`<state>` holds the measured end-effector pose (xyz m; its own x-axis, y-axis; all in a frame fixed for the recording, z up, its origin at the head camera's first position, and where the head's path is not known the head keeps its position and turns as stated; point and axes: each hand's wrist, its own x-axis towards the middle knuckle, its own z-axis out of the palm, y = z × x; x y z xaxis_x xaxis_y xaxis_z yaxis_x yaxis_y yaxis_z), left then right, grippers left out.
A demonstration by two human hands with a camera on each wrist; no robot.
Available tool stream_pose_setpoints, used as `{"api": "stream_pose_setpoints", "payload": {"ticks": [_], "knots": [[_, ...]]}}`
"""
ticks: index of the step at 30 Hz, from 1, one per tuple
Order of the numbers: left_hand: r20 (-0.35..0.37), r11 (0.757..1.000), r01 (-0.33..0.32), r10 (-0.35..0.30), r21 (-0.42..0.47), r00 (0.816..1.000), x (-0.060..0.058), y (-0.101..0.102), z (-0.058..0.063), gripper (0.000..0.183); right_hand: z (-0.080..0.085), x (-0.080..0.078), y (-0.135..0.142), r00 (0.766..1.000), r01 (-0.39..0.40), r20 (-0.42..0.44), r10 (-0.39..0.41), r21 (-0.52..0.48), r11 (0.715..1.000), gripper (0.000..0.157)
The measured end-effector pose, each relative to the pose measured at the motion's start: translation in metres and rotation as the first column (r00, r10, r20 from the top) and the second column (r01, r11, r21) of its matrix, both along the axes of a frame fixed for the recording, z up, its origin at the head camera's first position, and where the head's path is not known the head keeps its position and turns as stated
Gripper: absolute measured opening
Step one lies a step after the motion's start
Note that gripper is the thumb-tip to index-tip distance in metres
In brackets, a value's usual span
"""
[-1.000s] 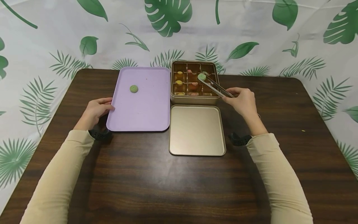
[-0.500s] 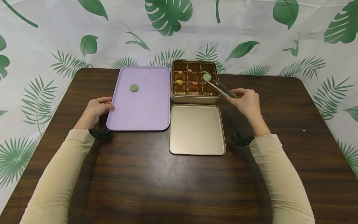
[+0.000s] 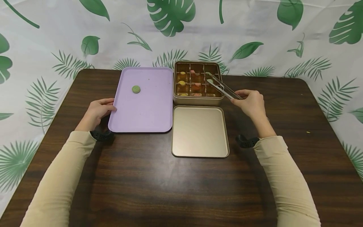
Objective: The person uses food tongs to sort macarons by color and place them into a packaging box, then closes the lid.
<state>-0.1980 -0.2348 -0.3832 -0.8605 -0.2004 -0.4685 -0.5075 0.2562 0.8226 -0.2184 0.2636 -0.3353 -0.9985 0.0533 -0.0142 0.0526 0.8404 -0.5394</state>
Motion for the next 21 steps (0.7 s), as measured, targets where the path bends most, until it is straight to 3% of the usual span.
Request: {"api": "stream_pose_setpoints", "payload": {"ticks": [12, 21], "knots": [[0.004, 1.0, 0.0, 0.0, 0.001, 1.0, -0.001, -0.001, -0.001, 0.055, 0.0, -0.002, -0.005, 1.0, 0.006, -0.021, -0.006, -0.035, 0.999, 0.05], [0.003, 1.0, 0.002, -0.002, 0.004, 1.0, -0.001, -0.001, -0.001, 0.055, 0.008, -0.006, -0.023, 0.999, -0.02, -0.027, 0.018, -0.072, 0.997, 0.053]]}}
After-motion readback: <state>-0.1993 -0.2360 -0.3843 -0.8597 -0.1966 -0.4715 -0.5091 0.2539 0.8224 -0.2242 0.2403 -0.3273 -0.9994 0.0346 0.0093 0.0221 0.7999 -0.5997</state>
